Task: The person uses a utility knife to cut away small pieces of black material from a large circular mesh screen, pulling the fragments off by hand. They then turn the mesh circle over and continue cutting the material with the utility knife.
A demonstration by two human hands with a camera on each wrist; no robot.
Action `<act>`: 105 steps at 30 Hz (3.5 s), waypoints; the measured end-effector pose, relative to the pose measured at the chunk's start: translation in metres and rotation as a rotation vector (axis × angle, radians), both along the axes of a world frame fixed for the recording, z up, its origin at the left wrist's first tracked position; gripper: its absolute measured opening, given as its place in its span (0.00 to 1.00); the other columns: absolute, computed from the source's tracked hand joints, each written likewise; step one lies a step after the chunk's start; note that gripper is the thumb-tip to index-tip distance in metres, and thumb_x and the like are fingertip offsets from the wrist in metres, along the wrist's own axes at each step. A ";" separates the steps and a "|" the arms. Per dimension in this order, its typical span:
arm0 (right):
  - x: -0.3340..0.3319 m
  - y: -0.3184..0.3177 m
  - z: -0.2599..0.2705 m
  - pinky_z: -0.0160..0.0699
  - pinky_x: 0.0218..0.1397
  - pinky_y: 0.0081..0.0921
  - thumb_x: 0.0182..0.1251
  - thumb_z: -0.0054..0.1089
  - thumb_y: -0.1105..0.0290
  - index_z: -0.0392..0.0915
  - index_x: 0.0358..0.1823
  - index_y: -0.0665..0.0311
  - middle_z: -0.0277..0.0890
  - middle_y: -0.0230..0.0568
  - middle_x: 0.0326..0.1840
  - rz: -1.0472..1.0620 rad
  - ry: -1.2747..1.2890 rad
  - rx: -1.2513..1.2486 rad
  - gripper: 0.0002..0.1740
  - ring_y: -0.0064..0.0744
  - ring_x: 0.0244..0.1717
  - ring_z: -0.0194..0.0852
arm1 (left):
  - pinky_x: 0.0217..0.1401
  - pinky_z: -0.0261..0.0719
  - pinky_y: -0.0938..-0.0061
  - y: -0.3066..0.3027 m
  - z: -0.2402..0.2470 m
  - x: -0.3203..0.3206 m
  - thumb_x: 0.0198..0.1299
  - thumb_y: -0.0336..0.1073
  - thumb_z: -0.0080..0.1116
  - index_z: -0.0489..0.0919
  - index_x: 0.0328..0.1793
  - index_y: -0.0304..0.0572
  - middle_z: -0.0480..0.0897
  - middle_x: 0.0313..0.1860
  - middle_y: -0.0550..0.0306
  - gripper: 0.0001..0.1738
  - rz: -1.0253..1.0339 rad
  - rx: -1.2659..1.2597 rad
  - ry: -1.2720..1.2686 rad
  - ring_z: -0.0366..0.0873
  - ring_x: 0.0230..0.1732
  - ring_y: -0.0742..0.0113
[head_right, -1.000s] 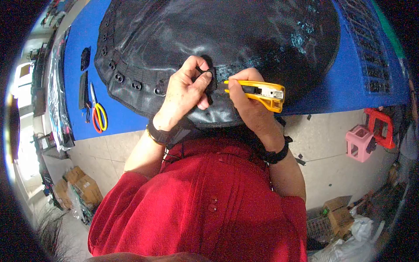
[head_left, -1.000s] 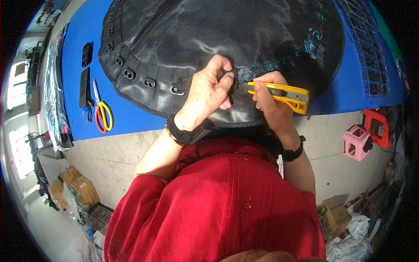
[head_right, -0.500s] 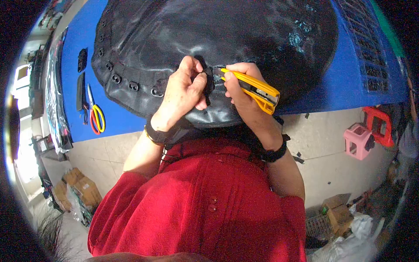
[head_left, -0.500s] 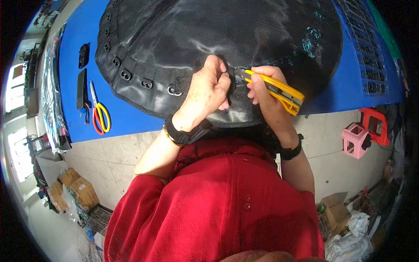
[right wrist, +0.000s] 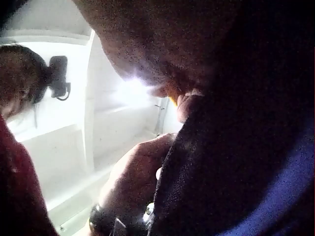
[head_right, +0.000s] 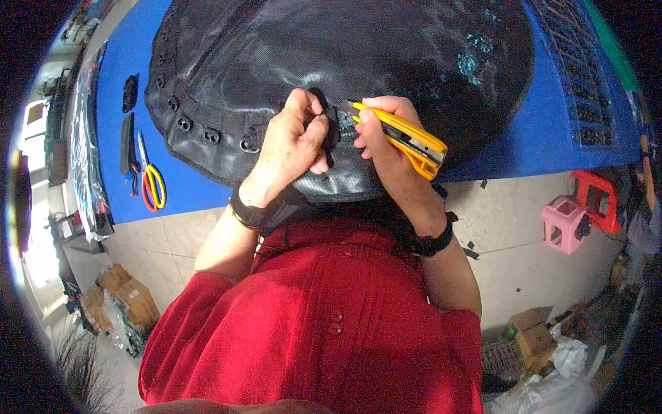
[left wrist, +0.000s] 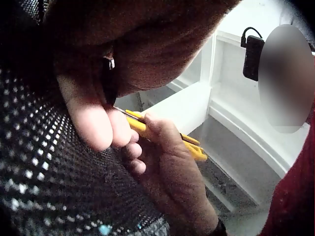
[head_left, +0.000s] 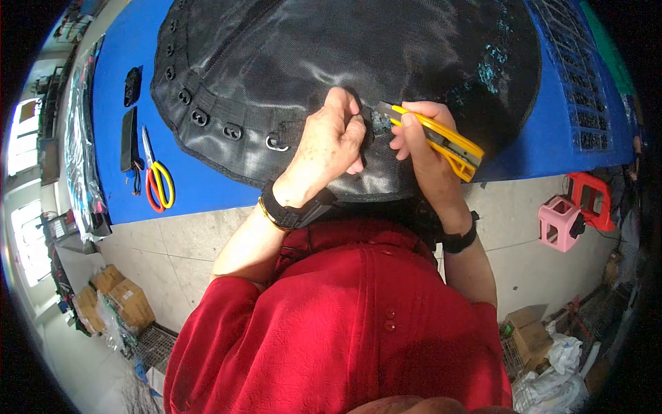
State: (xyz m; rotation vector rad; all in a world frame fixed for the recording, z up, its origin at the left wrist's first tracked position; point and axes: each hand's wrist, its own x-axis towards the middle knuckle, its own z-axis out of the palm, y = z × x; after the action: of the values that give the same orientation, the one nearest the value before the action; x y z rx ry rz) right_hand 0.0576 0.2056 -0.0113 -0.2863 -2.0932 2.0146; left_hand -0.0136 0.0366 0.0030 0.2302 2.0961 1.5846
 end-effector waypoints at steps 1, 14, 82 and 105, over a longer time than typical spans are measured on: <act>-0.001 0.000 0.000 0.80 0.36 0.17 0.81 0.58 0.65 0.76 0.59 0.62 0.82 0.37 0.41 0.010 -0.004 -0.004 0.13 0.17 0.34 0.80 | 0.16 0.77 0.73 0.000 0.000 0.000 0.75 0.28 0.52 0.66 0.54 0.37 0.81 0.34 0.50 0.09 -0.004 -0.009 0.014 0.81 0.16 0.69; 0.002 0.000 -0.002 0.78 0.33 0.17 0.81 0.59 0.63 0.77 0.56 0.61 0.81 0.36 0.38 0.027 -0.047 0.011 0.12 0.16 0.31 0.78 | 0.17 0.79 0.72 -0.002 0.001 0.000 0.75 0.28 0.51 0.65 0.53 0.36 0.81 0.30 0.50 0.08 -0.006 0.012 -0.019 0.81 0.16 0.67; 0.088 -0.040 0.122 0.79 0.30 0.28 0.65 0.66 0.68 0.83 0.35 0.65 0.85 0.37 0.31 0.866 0.110 0.391 0.07 0.31 0.28 0.83 | 0.21 0.86 0.64 -0.015 0.001 -0.002 0.72 0.27 0.45 0.65 0.52 0.32 0.80 0.25 0.46 0.07 -0.105 0.125 0.022 0.85 0.20 0.58; 0.071 -0.055 0.090 0.80 0.30 0.29 0.68 0.63 0.66 0.83 0.35 0.65 0.85 0.39 0.31 0.795 0.045 0.328 0.09 0.33 0.28 0.84 | 0.20 0.85 0.65 -0.015 -0.002 -0.001 0.71 0.26 0.44 0.65 0.51 0.31 0.80 0.23 0.46 0.07 -0.112 0.134 0.066 0.85 0.19 0.57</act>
State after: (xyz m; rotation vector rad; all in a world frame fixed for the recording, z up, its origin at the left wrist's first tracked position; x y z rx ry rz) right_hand 0.1289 0.1508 0.0791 0.7518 -2.7221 1.9068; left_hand -0.0147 0.0217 0.0012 0.4435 1.9905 1.6717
